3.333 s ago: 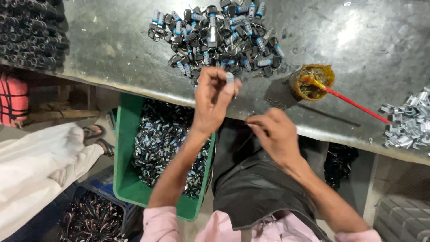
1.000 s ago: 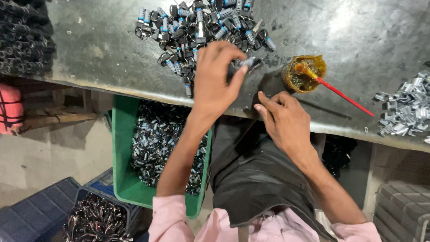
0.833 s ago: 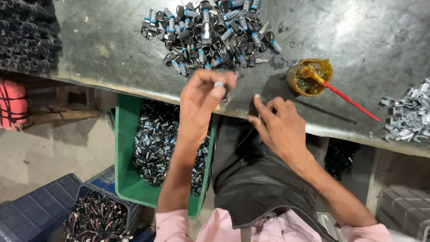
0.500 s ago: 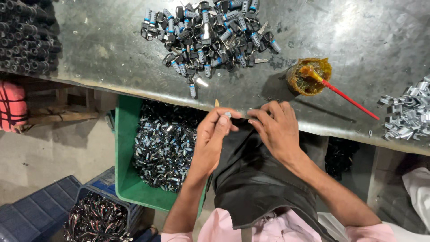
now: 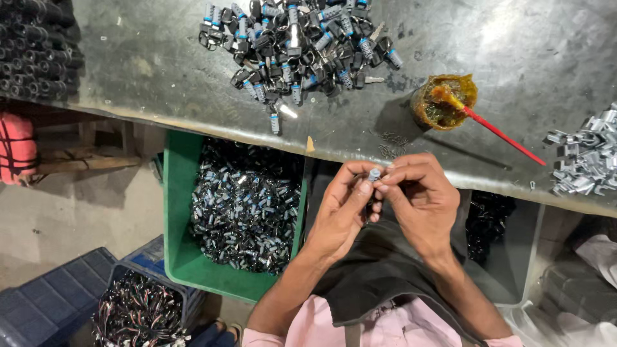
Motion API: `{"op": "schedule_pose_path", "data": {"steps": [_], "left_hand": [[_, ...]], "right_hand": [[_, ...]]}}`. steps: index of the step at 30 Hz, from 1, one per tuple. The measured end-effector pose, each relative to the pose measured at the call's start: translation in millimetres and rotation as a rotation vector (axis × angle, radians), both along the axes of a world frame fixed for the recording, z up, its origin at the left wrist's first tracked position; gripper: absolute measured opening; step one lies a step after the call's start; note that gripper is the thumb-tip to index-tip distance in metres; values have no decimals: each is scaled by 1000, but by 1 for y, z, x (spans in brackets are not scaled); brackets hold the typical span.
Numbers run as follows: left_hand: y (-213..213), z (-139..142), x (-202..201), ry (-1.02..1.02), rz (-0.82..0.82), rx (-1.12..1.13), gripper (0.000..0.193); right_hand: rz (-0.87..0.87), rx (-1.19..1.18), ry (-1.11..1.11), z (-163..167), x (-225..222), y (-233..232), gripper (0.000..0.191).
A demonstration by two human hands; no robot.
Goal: The person repeatedly picks small cylindrical components from a green bin, applies a brown paste to the top using a red-handled brush, and attaches a small metal clip to each unit. Finished units are placed on the metal table. The process is repeated continuously throughout the clip.
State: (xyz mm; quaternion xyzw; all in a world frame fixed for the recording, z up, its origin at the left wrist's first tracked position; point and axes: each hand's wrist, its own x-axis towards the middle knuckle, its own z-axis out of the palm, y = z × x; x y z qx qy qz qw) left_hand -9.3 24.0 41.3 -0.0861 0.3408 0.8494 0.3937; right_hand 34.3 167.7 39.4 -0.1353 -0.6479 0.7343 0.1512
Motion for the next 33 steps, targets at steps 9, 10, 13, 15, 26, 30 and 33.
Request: {"op": "schedule_pose_path", "data": {"steps": [9,10,13,15,26,30,33], "left_hand": [[2,6,-2,73,-30,-15,25],[2,6,-2,75,-34,-17,25],[2,7,-3,91,-58,-20,25],[1,7,-4,91,-64,-15,26],[3,6,-6,71,-76,4,27],[2,5,-5,99,-73,-13,27],[1,2,-4,139,-87,-47,27]], "right_hand": [[-35,27,-61,15,7,3,16],[-41,40,-63,15,8,3,16],[-51,70,-49,16,9,3,16],[-54,88,-41,15,9,4,16],[-70,19,-38,4,13,8,14],[-70,46,-33,5,14,8,14],[-54,37,-28,5,12,10,16]]}}
